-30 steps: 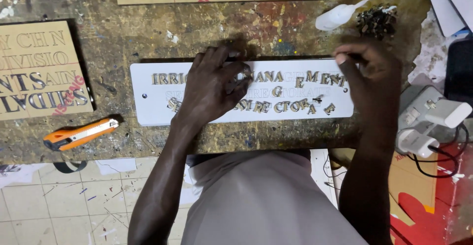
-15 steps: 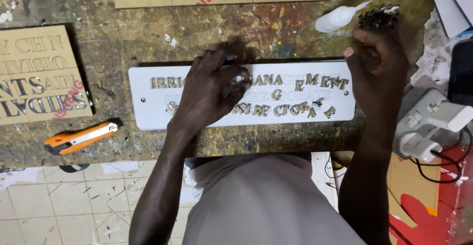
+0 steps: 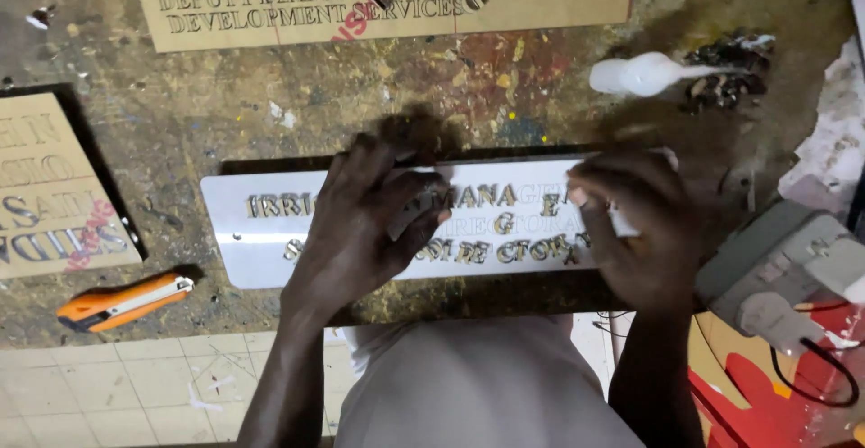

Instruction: Gluing individual letters onto a sign board to create text

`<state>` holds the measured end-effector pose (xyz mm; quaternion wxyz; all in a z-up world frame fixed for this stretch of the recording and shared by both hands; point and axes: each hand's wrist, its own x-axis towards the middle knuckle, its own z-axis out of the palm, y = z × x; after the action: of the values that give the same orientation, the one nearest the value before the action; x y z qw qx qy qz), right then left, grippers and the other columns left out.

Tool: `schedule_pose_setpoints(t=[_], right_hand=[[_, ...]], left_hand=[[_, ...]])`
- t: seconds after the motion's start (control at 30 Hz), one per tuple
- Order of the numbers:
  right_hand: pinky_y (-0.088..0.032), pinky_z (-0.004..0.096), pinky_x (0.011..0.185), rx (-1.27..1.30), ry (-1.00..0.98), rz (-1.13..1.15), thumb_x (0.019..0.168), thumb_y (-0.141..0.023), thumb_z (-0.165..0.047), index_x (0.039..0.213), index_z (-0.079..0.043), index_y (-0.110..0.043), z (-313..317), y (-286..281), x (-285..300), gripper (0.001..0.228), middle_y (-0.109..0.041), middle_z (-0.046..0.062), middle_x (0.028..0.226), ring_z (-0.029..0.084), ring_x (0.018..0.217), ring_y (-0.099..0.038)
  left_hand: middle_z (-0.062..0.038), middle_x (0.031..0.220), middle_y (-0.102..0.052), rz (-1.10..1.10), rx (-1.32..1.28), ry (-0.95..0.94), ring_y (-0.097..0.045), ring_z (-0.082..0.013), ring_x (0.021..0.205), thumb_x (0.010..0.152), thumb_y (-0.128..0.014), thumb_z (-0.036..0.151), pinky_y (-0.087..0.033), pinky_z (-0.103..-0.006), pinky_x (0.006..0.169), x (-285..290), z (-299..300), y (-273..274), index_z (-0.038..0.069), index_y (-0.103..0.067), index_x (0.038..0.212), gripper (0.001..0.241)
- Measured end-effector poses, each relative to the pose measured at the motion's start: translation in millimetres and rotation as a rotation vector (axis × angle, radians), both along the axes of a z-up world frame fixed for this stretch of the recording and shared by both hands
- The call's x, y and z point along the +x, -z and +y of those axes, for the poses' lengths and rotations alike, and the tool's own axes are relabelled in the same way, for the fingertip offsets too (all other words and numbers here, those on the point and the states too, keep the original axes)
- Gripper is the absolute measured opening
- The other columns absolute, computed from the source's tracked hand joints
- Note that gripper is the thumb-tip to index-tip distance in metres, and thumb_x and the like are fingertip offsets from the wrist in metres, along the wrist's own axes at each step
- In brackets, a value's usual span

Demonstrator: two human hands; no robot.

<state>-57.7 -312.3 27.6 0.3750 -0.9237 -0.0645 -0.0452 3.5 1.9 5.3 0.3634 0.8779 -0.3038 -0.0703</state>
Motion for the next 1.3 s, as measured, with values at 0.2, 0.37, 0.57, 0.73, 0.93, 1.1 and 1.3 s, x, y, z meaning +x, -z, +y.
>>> schedule_pose_setpoints(t=[0.2, 0.37, 0.57, 0.73, 0.93, 1.1, 1.3], right_hand=[[-0.054, 0.044, 0.099, -0.065, -0.157, 0.017, 0.106, -0.087, -0.008, 0.121, -0.002, -0.086, 24, -2, 11, 0.016, -0.079, 0.013, 0.125, 0.032, 0.113, -0.066], [-0.051, 0.043, 0.097, -0.094, -0.18, 0.086, 0.107, -0.086, -0.011, 0.123, -0.007, -0.084, 28, 0, 15, 0.016, -0.078, 0.007, 0.127, 0.03, 0.113, -0.063], [-0.05, 0.043, 0.096, -0.112, -0.186, 0.073, 0.108, -0.084, -0.007, 0.12, -0.007, -0.084, 33, 0, 16, 0.011, -0.077, 0.008, 0.125, 0.031, 0.11, -0.064], [-0.048, 0.043, 0.097, -0.105, -0.172, 0.073, 0.108, -0.084, -0.006, 0.12, -0.005, -0.083, 36, 0, 14, 0.012, -0.077, 0.008, 0.124, 0.03, 0.111, -0.064], [-0.048, 0.044, 0.098, -0.063, -0.153, 0.05, 0.108, -0.084, -0.003, 0.122, -0.004, -0.084, 37, 4, 10, 0.014, -0.077, 0.011, 0.124, 0.032, 0.112, -0.065], [-0.046, 0.043, 0.098, -0.094, -0.151, 0.031, 0.108, -0.085, -0.004, 0.122, -0.005, -0.083, 39, 5, 9, 0.013, -0.078, 0.01, 0.124, 0.03, 0.111, -0.067], [-0.047, 0.044, 0.101, -0.09, -0.135, 0.013, 0.108, -0.085, -0.001, 0.12, -0.004, -0.083, 43, 2, 10, 0.012, -0.077, 0.01, 0.124, 0.031, 0.114, -0.066]], left_hand=[[-0.016, 0.157, -0.063, 0.028, 0.051, 0.006, -0.06, -0.0423, 0.135, 0.106, -0.084, 0.025, -0.048, -0.0528, 0.103, 2, -2, -2, 0.012, -0.079, 0.135, 0.032], [-0.018, 0.152, -0.067, 0.052, 0.022, 0.002, -0.061, -0.0442, 0.138, 0.107, -0.079, 0.023, -0.048, -0.0563, 0.114, 6, -2, -4, 0.01, -0.079, 0.134, 0.03], [-0.016, 0.149, -0.068, 0.056, 0.022, -0.009, -0.063, -0.0423, 0.127, 0.109, -0.077, 0.024, -0.048, -0.0517, 0.099, 6, -2, -4, 0.011, -0.079, 0.136, 0.03], [-0.016, 0.15, -0.067, 0.05, 0.029, -0.007, -0.063, -0.0425, 0.128, 0.11, -0.075, 0.025, -0.048, -0.0512, 0.096, 4, -1, -4, 0.011, -0.079, 0.133, 0.028], [-0.017, 0.153, -0.066, 0.029, 0.037, -0.003, -0.059, -0.0435, 0.139, 0.109, -0.078, 0.025, -0.048, -0.0547, 0.111, 1, -1, 2, 0.011, -0.08, 0.137, 0.031], [-0.014, 0.143, -0.068, -0.003, 0.038, -0.006, -0.063, -0.0393, 0.126, 0.106, -0.079, 0.022, -0.049, -0.052, 0.104, 1, -1, 1, 0.011, -0.08, 0.128, 0.024], [-0.015, 0.148, -0.066, -0.006, 0.076, 0.018, -0.062, -0.0389, 0.123, 0.107, -0.076, 0.026, -0.047, -0.0515, 0.099, 0, 2, 6, 0.014, -0.08, 0.134, 0.03]])
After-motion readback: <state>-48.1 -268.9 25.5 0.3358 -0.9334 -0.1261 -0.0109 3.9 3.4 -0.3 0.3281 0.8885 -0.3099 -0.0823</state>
